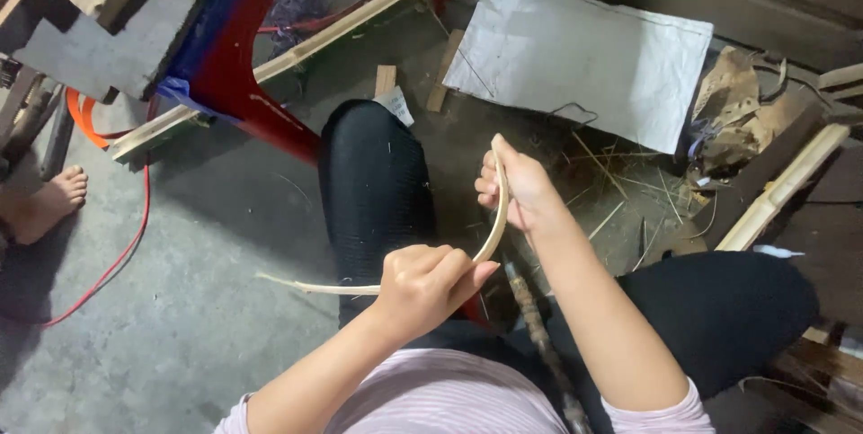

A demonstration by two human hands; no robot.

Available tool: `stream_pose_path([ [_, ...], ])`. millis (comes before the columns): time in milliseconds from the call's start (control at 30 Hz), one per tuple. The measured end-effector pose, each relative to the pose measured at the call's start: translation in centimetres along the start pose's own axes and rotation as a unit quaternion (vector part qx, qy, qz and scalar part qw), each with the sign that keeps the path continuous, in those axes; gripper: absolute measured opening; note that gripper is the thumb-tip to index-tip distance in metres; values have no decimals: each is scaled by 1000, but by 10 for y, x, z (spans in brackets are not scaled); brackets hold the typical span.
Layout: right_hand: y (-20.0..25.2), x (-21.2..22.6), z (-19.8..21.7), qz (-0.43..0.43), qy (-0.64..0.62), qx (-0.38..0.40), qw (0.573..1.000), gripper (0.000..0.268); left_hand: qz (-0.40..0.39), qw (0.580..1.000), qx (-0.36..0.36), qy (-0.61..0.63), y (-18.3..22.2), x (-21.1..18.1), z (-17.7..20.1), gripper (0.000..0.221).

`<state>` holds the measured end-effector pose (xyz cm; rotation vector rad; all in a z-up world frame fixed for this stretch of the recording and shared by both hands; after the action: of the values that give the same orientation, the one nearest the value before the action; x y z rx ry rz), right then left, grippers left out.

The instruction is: Smoothing and shaving a long wooden strip using a curved hand blade to prepare it for use.

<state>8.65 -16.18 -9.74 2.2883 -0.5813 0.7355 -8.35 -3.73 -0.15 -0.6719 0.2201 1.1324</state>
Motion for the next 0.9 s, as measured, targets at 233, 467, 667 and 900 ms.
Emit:
stream_pose_path([
  [233,19,32,-24,80,16,-25,996,54,-19,999,-7,-29,-3,-1,6,32],
  [467,15,32,3,193,110,-145,964,51,119,981,22,-149,10,30,-26,36],
  [667,-50,-77,131,80,325,-251,908,49,371,926,74,-1,5,70,-20,48],
  [900,-115,-255,283,-305,580,-183,733,60,470,821,111,305,6,92,-8,44],
])
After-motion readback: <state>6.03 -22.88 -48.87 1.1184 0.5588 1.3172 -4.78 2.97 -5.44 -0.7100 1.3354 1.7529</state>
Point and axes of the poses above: each hand's wrist, its own y-axis away from the middle knuckle, its own z-axis out of the back of the hand, x = y × z, the point moved 1 cm from there along -y, towards the middle knuckle, and after that the axes turned 15 degrees about x, right-handed, at the moved point
